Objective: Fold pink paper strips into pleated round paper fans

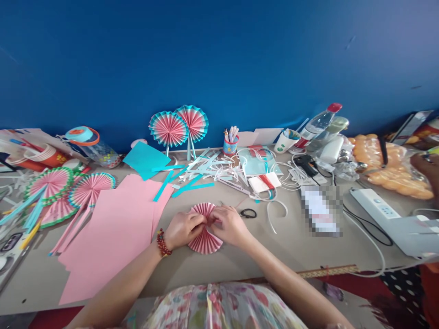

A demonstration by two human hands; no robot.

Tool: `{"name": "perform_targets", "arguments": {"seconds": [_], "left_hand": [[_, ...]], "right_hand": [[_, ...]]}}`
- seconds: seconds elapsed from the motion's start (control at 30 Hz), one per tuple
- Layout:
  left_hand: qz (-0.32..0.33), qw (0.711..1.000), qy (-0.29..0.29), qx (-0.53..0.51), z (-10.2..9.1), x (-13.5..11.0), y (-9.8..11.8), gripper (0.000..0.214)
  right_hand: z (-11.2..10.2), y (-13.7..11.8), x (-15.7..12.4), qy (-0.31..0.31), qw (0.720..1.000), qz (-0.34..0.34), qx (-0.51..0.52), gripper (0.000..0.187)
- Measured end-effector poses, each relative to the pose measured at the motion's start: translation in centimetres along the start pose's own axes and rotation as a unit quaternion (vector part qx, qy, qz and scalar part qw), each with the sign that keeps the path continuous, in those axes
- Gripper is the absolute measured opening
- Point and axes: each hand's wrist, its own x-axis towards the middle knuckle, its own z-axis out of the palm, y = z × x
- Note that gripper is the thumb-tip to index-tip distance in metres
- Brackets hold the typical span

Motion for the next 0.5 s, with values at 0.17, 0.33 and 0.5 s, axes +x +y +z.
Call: {"name": "perform_targets", "arguments": {"seconds": [0.17, 0.33, 0.5], "left_hand": [[-0.017, 0.999, -0.003, -0.041, -0.44, 0.1, 0.44, 0.012], [-0.024, 0.997, -0.013, -0.074, -0.83, 0.26, 0.77, 0.01], [-0.057, 0.992, 0.003, -0.11, -1.04, 0.39, 1.0, 0.011]], "right_hand": [[-0.33, -0.18, -0.19, -0.01, 1.0, -0.01, -0.013, 0.01], [0.13, -0.08, -0.32, -0.006, 1.0, -0.008, -0.005, 0.01], [-0.1, -0.16, -0.42, -0.003, 1.0, 0.002, 0.005, 0.009]]}}
